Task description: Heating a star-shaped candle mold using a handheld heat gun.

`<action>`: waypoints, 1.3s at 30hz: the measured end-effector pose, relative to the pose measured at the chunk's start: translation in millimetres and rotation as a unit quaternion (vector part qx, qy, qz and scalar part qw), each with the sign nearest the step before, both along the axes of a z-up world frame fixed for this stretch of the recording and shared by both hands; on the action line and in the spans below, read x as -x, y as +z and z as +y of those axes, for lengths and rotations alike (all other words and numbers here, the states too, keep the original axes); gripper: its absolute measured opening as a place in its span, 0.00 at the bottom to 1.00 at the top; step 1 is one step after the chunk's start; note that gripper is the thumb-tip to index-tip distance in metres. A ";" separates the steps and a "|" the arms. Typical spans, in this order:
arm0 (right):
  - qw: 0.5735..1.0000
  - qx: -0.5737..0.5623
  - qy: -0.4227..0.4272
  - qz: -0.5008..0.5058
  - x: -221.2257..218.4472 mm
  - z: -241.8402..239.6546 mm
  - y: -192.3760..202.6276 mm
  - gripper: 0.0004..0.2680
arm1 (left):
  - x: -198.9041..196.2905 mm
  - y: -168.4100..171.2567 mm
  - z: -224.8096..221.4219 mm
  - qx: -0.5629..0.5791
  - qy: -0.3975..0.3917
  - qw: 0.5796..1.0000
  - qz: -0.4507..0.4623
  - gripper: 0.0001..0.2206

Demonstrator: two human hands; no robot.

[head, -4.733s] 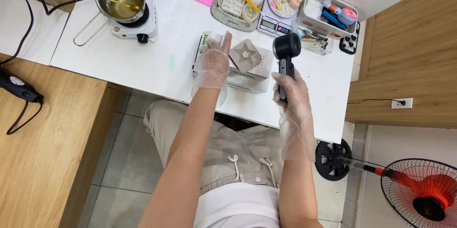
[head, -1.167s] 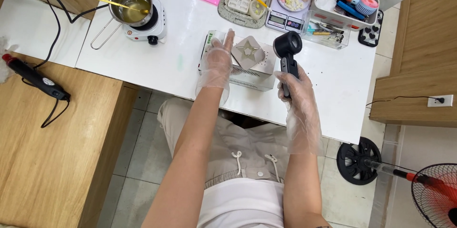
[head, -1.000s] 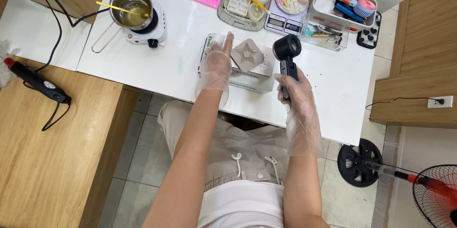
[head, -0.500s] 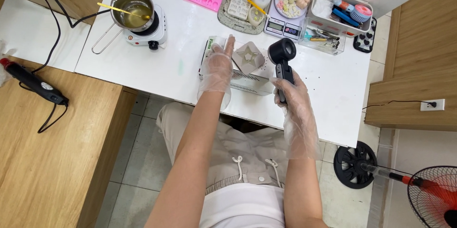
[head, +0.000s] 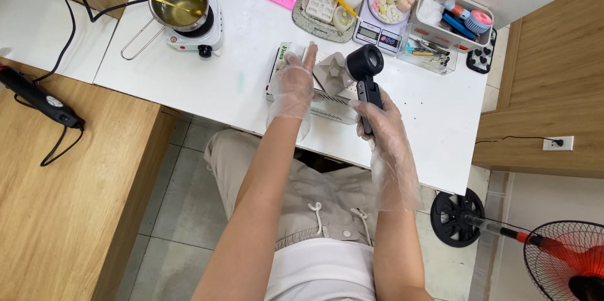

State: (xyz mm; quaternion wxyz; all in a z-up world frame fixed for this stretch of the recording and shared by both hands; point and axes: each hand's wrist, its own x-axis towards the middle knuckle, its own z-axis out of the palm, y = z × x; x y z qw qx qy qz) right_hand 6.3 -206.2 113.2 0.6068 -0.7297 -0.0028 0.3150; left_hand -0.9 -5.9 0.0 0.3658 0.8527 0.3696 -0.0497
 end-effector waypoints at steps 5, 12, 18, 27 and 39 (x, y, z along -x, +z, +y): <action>1.000 0.013 -0.017 -0.003 0.0 -3.5 4.1 0.24 | 5.6 6.1 -1.5 -0.103 -0.111 0.988 0.019 0.48; 0.999 0.008 -0.049 -0.001 -10.0 -19.2 -1.6 0.25 | -0.1 -5.6 -0.7 -0.102 -0.120 0.987 0.027 0.50; 0.998 0.008 -0.067 0.006 -14.3 -26.7 0.8 0.23 | -16.8 -69.2 3.4 -0.166 -0.112 0.979 -0.029 0.47; 0.995 -0.015 -0.094 0.036 -20.9 -35.4 -3.7 0.22 | -3.7 -25.1 1.2 -0.143 -0.117 0.983 -0.010 0.52; 0.999 -0.036 -0.004 0.020 -3.4 -1.6 -13.5 0.21 | -0.8 -12.6 0.4 -0.127 -0.128 0.984 0.015 0.57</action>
